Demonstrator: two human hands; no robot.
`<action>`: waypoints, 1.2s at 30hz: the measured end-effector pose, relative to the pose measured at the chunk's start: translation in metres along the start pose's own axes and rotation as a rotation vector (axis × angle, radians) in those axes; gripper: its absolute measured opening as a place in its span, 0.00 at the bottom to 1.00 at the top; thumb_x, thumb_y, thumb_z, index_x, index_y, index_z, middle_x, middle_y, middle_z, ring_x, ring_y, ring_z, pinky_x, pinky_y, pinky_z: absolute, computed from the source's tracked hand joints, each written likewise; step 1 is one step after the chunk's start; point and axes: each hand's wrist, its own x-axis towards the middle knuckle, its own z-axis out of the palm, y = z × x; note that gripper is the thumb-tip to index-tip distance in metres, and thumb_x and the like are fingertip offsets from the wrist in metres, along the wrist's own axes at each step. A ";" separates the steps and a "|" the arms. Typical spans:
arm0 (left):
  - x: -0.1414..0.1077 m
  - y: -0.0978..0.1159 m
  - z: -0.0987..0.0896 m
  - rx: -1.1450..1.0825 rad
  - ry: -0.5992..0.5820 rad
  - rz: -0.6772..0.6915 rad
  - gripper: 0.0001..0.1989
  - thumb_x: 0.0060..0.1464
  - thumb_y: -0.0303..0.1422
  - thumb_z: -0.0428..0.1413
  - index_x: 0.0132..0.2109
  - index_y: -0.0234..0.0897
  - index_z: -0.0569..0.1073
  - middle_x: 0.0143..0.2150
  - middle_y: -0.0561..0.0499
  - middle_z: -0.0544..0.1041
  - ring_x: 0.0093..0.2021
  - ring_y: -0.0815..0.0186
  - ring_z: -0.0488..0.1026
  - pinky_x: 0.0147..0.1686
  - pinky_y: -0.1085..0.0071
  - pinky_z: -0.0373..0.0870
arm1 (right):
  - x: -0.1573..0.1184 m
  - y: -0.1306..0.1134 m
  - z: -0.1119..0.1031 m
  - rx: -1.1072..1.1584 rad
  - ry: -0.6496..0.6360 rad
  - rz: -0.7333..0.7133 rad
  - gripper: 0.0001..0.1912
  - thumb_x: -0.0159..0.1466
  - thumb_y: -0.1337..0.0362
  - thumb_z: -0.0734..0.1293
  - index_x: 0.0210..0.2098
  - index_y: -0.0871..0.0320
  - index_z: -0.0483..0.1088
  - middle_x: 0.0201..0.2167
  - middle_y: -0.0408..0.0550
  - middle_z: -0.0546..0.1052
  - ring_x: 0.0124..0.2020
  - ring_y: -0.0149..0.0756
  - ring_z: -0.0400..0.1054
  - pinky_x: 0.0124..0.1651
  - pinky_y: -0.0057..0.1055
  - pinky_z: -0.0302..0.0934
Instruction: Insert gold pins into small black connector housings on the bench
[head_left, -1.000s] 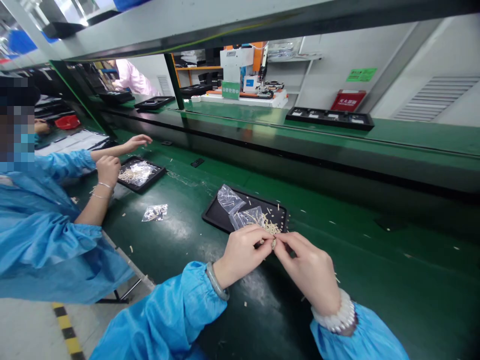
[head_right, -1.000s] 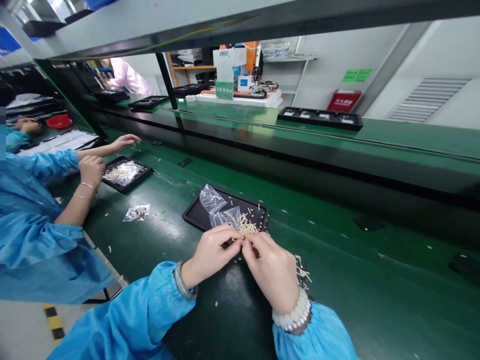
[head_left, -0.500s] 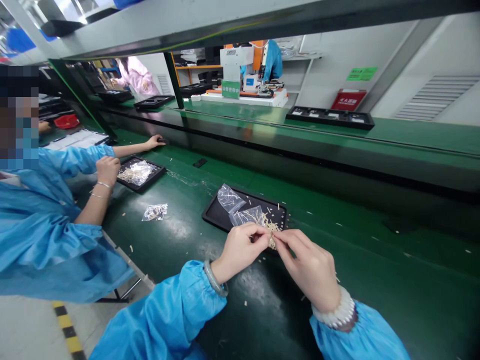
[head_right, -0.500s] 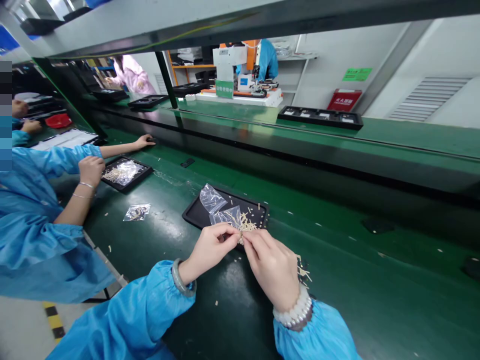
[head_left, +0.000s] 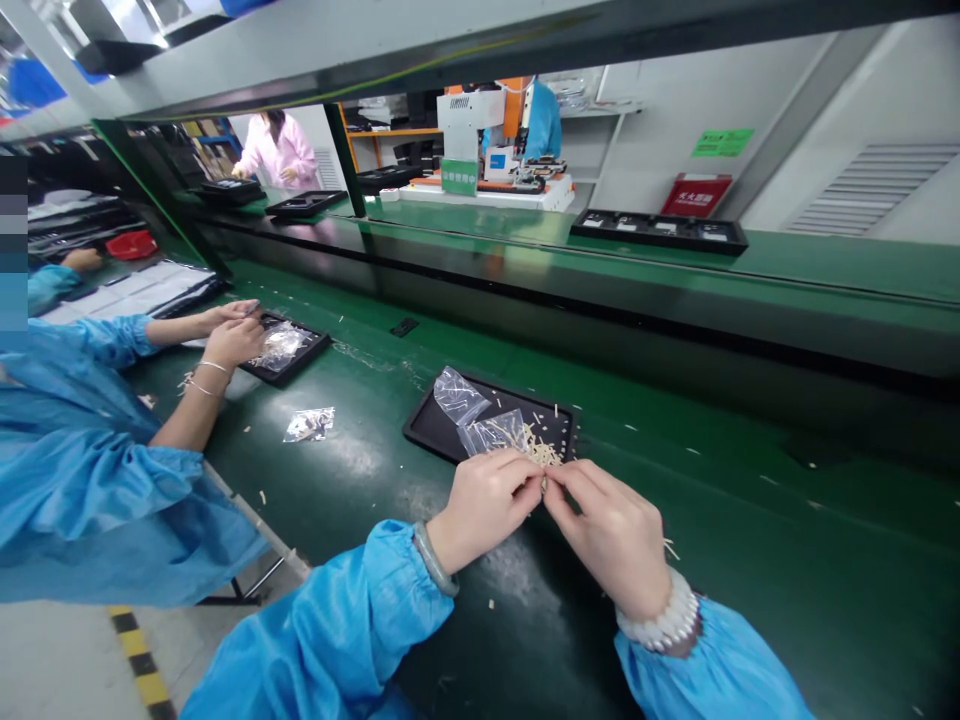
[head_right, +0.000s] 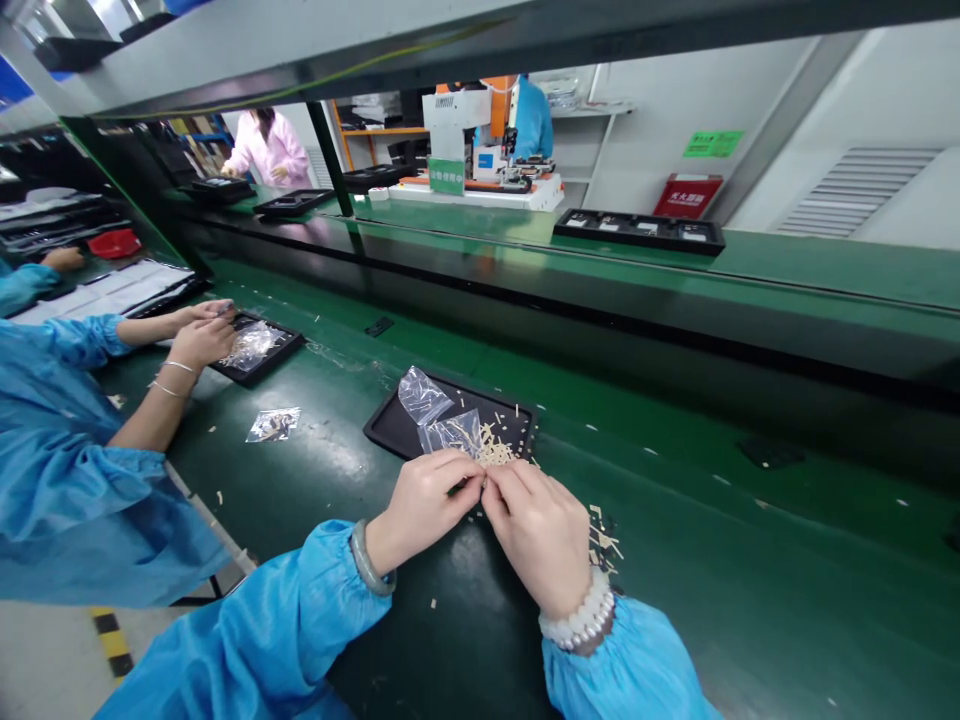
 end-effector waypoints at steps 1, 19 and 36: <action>0.000 0.002 0.000 -0.043 -0.001 -0.043 0.09 0.56 0.28 0.49 0.35 0.37 0.74 0.33 0.52 0.76 0.34 0.69 0.71 0.36 0.72 0.68 | 0.000 -0.001 0.000 0.048 0.004 0.037 0.09 0.61 0.68 0.61 0.30 0.56 0.72 0.28 0.44 0.77 0.29 0.32 0.70 0.34 0.27 0.59; 0.007 0.001 0.000 -0.357 0.007 -0.341 0.05 0.53 0.29 0.50 0.32 0.36 0.70 0.29 0.55 0.71 0.29 0.71 0.66 0.28 0.77 0.62 | -0.004 0.026 0.019 0.052 -0.186 0.131 0.09 0.62 0.65 0.58 0.31 0.56 0.68 0.31 0.46 0.75 0.35 0.39 0.69 0.35 0.33 0.62; 0.006 0.002 -0.002 -0.410 -0.098 -0.303 0.07 0.57 0.30 0.46 0.33 0.36 0.67 0.30 0.55 0.66 0.29 0.71 0.62 0.29 0.76 0.61 | 0.011 0.023 0.003 0.823 -0.360 0.447 0.11 0.59 0.58 0.63 0.36 0.57 0.72 0.36 0.47 0.78 0.38 0.38 0.71 0.43 0.35 0.65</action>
